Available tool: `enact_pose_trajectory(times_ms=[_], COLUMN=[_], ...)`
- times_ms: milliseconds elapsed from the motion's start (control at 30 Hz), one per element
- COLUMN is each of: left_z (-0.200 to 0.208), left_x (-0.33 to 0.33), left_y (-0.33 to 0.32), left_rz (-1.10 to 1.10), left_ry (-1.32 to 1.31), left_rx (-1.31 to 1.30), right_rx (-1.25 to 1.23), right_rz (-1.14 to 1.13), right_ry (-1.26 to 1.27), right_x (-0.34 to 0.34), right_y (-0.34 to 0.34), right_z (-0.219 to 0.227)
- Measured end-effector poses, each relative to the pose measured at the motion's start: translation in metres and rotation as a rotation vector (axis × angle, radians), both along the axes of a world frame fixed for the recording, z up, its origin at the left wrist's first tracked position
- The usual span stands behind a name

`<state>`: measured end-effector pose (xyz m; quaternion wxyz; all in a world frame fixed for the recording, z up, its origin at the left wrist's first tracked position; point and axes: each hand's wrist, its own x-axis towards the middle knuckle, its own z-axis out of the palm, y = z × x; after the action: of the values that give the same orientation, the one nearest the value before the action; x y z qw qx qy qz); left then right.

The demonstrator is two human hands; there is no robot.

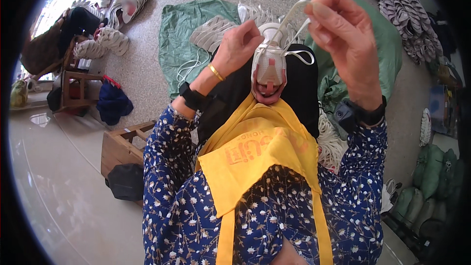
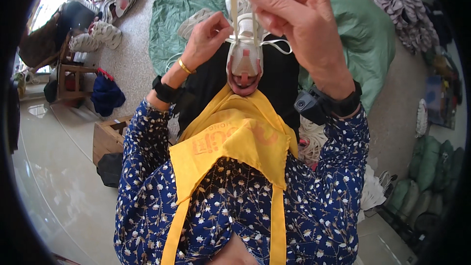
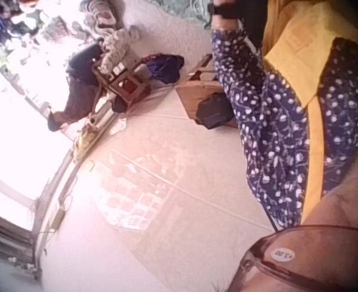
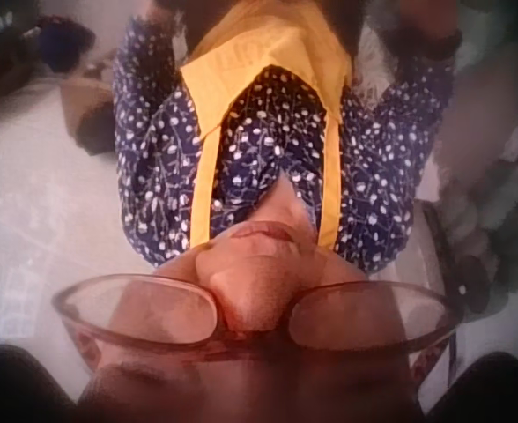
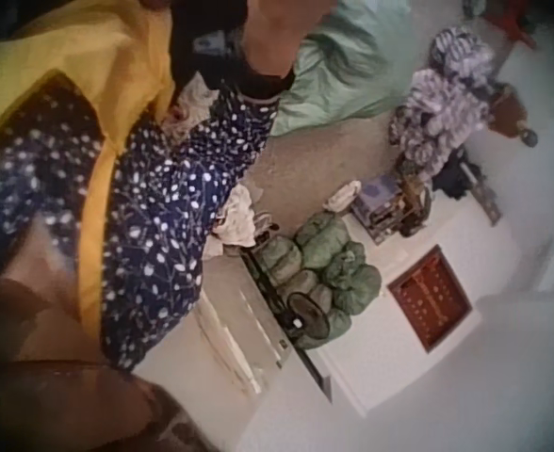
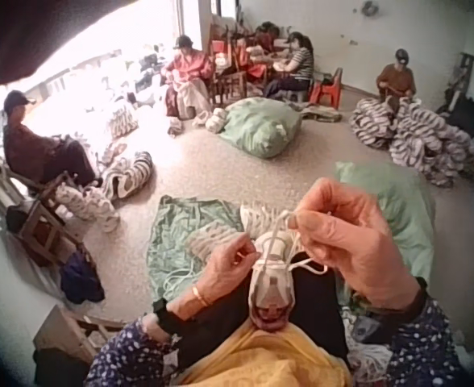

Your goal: The person sits on the floor and threads white shoelaces through the eyelets of a white sneaker held on their lap. They repeatedly pull the laces through, adjust the tension, and tie a knot to secure the laces.

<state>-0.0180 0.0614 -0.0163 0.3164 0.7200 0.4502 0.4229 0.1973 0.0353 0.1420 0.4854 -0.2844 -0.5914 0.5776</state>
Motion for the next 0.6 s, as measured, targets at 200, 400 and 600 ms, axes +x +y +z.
enact_pose_trajectory(times_ms=[200,400,600], left_z=[0.010,0.012,0.013], left_x=[0.004,0.010,0.012], left_y=[0.007,0.010,0.010], left_rz=[-0.181,-0.293,-0.410], left_ry=[-0.053,-0.017,-0.068], left_rx=[-0.015,0.009,0.019], right_rx=[-0.008,0.028,0.011], right_rz=[0.036,0.090,0.113], right_ry=[0.090,0.144,0.173], right_x=[0.022,0.024,0.018], right_y=[0.011,0.012,0.012], right_z=[-0.004,0.003,0.000])
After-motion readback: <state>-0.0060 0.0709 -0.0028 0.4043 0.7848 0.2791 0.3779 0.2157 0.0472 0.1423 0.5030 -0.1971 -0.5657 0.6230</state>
